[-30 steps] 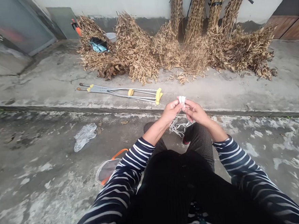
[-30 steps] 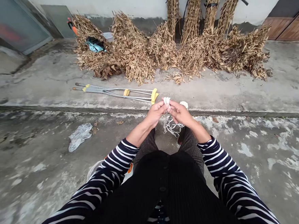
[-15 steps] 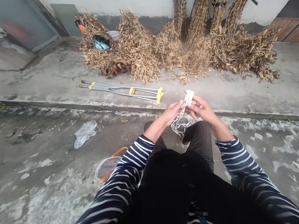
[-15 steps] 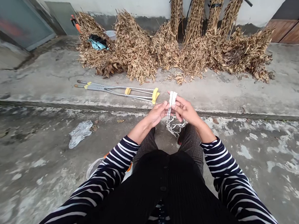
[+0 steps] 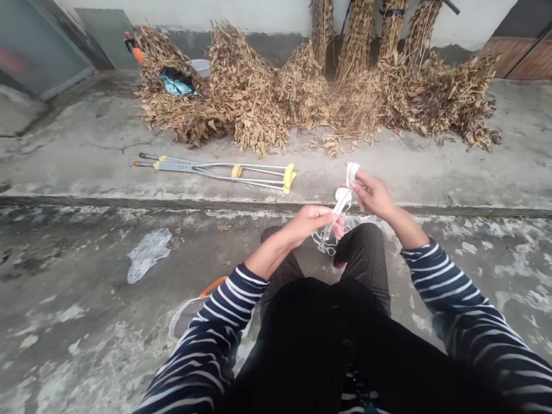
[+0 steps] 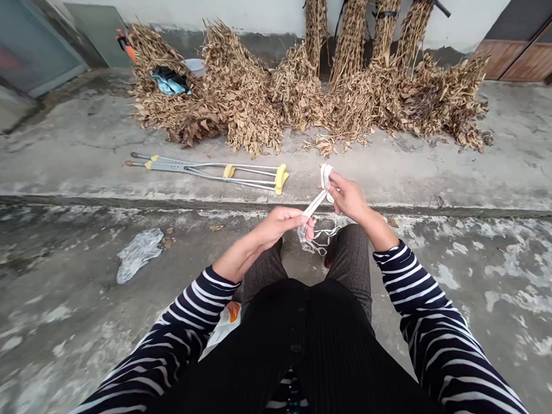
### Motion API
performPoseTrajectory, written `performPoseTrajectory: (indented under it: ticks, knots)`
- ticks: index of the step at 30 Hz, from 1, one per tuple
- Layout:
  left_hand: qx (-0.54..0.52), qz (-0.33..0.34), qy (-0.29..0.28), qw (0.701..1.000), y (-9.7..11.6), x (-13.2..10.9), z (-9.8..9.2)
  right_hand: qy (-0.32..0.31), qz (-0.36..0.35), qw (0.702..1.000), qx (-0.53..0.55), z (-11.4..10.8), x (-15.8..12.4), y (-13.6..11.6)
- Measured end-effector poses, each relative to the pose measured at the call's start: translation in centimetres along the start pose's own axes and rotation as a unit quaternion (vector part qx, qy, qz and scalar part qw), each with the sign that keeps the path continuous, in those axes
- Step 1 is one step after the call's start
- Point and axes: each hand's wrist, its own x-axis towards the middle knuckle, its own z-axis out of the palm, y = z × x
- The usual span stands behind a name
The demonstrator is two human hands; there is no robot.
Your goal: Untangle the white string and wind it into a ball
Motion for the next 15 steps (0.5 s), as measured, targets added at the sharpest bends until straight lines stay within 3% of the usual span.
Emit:
performPoseTrajectory:
  ticks: [3, 8, 11, 15]
  knots:
    - [-0.037, 0.029, 0.011, 0.999, 2.2, 0.2, -0.7, -0.018, 0.001, 0.997, -0.081, 0.4, -0.5, 0.6]
    - [-0.097, 0.066, 0.098, 0.988, 4.7, 4.0, -2.0, -0.103, -0.043, 0.986, -0.124, 1.6, -2.0, -0.4]
    - [-0.096, 0.055, 0.128, 0.986, 5.5, 6.3, -3.1, -0.125, -0.048, 0.988, -0.083, 2.1, -3.0, -0.8]
    - [-0.071, 0.011, 0.134, 0.988, 4.9, 8.3, -5.4, -0.138, 0.008, 0.988, 0.062, 2.7, -3.9, -1.1]
